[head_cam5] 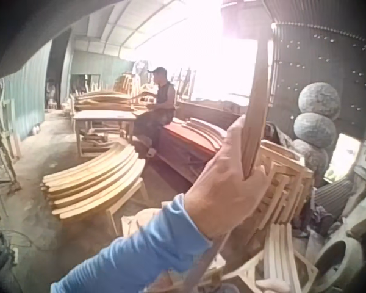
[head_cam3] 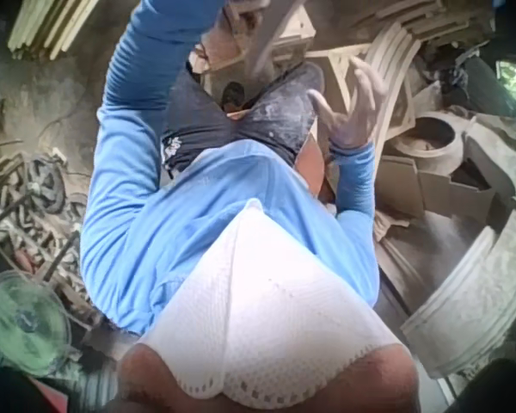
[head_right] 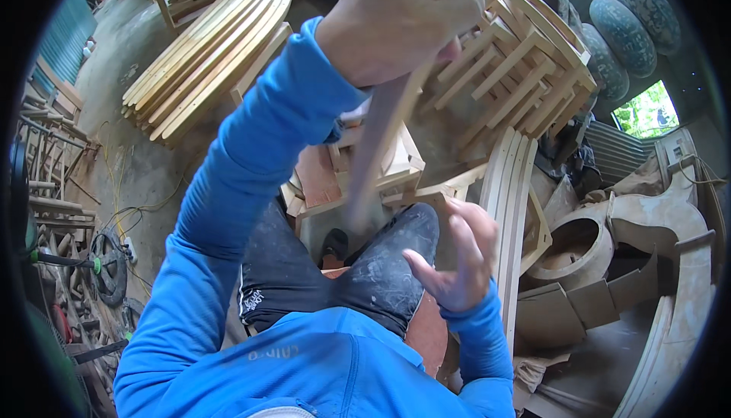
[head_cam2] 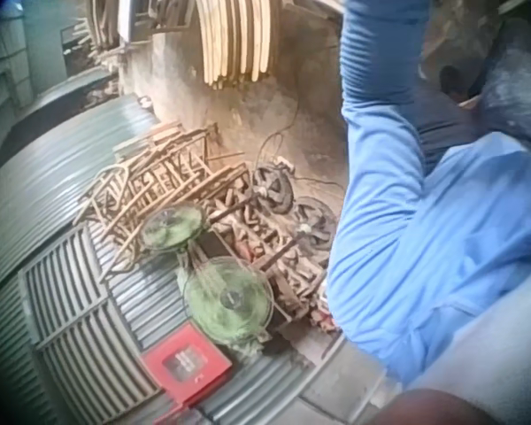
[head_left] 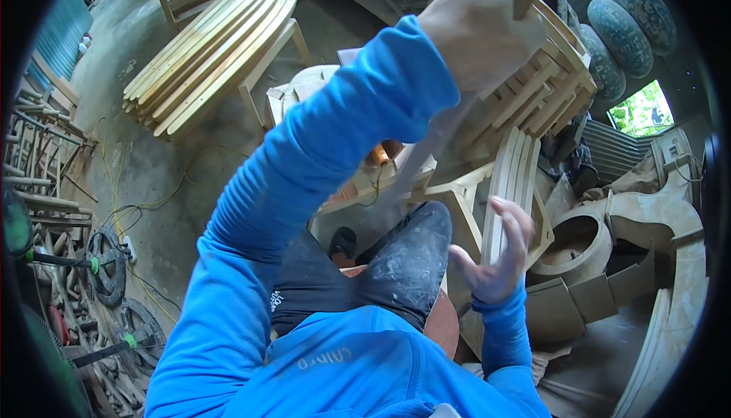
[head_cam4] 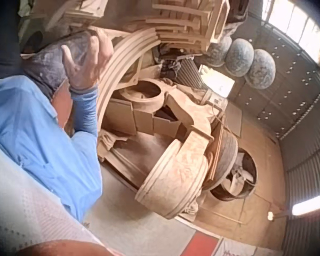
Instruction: Sanding curved wooden chair components using a manual sanding block and a stationary sander.
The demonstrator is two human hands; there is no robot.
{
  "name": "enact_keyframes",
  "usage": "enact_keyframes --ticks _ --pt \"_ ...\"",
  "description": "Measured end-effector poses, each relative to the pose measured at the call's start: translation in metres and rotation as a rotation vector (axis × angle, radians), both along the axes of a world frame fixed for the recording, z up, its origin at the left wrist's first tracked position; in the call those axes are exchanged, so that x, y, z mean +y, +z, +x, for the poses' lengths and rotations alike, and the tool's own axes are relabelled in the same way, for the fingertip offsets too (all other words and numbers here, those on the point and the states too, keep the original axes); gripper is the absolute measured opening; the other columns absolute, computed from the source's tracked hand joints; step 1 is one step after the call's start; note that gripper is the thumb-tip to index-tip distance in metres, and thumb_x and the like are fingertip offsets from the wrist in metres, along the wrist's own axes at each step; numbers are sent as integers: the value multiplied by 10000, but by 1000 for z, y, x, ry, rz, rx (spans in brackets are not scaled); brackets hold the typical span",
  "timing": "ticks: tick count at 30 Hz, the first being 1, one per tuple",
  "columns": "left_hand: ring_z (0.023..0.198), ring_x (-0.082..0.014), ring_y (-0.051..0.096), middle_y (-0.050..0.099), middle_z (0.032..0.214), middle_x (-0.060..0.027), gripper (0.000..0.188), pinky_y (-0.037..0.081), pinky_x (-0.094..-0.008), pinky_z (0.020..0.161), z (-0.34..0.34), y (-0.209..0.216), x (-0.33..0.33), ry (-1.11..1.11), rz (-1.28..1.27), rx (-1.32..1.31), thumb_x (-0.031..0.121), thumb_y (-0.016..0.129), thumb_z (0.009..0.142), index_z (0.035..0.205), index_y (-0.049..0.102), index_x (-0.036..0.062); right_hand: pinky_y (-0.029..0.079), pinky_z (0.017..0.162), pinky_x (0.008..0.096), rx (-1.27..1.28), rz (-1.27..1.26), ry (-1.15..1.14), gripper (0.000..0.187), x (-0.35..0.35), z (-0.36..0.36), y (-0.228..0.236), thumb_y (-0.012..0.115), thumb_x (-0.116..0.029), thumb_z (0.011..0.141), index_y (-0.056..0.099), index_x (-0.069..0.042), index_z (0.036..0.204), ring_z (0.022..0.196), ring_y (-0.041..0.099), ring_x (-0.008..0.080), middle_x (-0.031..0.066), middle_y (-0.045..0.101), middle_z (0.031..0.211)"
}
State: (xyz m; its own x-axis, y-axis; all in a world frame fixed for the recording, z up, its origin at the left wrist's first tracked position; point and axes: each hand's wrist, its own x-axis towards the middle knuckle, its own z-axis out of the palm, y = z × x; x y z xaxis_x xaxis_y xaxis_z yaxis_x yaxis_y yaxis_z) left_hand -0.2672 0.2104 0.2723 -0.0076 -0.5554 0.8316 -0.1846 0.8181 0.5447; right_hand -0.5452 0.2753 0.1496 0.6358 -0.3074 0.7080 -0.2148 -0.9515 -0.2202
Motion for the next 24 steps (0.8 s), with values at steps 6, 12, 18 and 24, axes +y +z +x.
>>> enact_keyframes --ticks 6,12,18,24 --pt "644 -277 701 667 846 -97 601 584 -434 552 -25 -108 48 543 116 -712 135 714 833 1410 546 146 474 1040 577 40 -236 -299 750 10 -44 28 860 -312 809 476 -149 1432 1294 504 437 214 462 1441" --pt "754 -158 688 615 870 -1 481 501 -314 669 -70 -225 57 386 -151 -1087 249 611 945 1420 544 212 396 1098 519 729 97 -497 965 -4 -108 -19 915 -204 578 530 -128 1459 1295 520 389 178 557 1377" --pt "864 -156 663 578 861 -2 571 463 -327 864 -94 -237 38 146 -279 -1096 307 682 911 1443 507 199 500 753 459 557 247 -559 506 11 -170 -87 838 -217 707 664 -81 1163 856 672 366 141 692 925" --pt "1197 -324 599 646 1228 -99 623 345 -593 1111 -24 -232 8 463 222 -705 328 752 854 1409 557 122 457 663 437 432 276 -711 281 59 -207 -143 779 -203 752 679 -120 1000 771 662 332 95 672 841"
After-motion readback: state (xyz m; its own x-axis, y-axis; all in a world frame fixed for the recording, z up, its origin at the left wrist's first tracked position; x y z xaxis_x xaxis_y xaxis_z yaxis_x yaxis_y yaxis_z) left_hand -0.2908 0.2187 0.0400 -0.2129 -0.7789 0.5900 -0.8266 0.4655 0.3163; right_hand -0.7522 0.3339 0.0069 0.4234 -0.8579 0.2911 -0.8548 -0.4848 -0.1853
